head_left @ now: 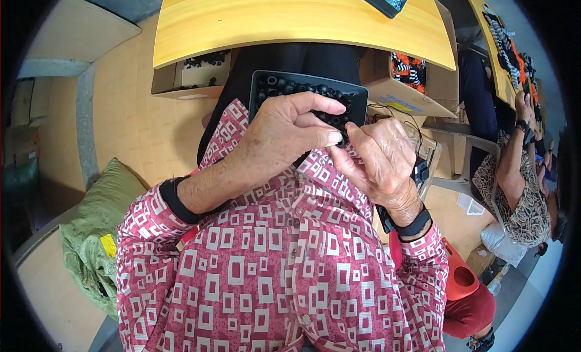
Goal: The person assembles plastic cord locks by inserting small inner pieces into outer housings by hand.
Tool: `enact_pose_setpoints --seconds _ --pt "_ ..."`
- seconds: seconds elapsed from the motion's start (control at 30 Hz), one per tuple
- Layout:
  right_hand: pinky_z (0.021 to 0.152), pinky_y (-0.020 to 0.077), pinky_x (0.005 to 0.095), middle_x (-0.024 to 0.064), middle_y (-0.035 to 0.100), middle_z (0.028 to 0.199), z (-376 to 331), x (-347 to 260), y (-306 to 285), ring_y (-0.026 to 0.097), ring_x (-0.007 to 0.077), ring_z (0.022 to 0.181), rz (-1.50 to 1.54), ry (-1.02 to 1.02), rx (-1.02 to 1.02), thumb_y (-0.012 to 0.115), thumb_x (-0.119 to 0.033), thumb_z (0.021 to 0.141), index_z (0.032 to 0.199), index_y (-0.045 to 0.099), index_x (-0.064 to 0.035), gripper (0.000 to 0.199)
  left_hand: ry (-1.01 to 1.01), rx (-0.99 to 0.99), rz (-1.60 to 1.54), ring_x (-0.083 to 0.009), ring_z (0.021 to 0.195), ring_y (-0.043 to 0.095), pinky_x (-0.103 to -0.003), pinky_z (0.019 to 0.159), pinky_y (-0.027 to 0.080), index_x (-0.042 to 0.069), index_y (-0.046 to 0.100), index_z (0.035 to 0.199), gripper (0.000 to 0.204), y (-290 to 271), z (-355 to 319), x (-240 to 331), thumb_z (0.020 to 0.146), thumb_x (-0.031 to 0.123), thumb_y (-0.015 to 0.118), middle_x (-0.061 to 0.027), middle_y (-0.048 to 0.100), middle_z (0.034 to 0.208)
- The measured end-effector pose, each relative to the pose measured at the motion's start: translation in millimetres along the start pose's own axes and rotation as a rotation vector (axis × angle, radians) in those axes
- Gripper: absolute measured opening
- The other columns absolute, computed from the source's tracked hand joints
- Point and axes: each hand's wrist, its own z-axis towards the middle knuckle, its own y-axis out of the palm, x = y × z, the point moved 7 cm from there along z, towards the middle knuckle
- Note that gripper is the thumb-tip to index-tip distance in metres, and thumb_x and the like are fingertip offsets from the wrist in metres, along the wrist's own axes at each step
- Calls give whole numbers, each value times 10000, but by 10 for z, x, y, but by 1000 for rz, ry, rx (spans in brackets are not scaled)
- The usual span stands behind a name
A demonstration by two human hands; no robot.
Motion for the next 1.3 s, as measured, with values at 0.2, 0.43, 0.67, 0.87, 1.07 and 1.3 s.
enact_pose_setpoints --seconds 0.2,0.43,0.67,0.87,1.07,1.3 --pt "553 440 333 87 563 709 -80 -18 68 547 232 604 18 12 -18 805 -77 636 879 636 11 309 -69 4 -8 -52 837 606 -188 770 478 15 576 1222 368 7 -26 -99 863 53 644 -56 691 892" --pt "597 447 335 93 591 758 -87 1 82 562 234 652 69 22 -22 786 -64 663 916 642 11 301 -50 -32 -76 -71 868 613 -192 783 489 18 592 1204 363 33 -66 -69 848 45 660 -63 681 976" --pt "637 442 340 75 594 826 -18 -61 -13 569 212 710 -39 -47 -17 771 -147 684 1060 632 22 435 -54 9 -182 -87 881 607 -221 811 488 11 663 1045 211 6 -87 -123 839 53 678 -44 673 957" --pt "664 436 347 77 580 865 43 -7 -51 565 217 777 -52 9 -119 753 -230 716 1143 610 -6 503 -45 -7 -169 -84 854 603 -223 797 486 17 678 954 119 39 -73 -42 846 68 677 -25 666 921" --pt "658 449 348 78 564 848 128 1 -113 563 224 753 -76 -61 -151 736 -273 724 1002 615 -12 401 -60 8 -159 -85 864 607 -216 799 486 5 659 1003 169 51 -94 -60 849 71 678 -39 664 938" --pt "573 413 316 42 484 732 149 -53 -104 513 189 672 -81 -186 -184 735 -205 693 769 600 -47 221 -20 9 -105 -72 870 616 -197 753 496 -20 598 1077 265 65 -50 -16 831 34 680 -72 683 915"
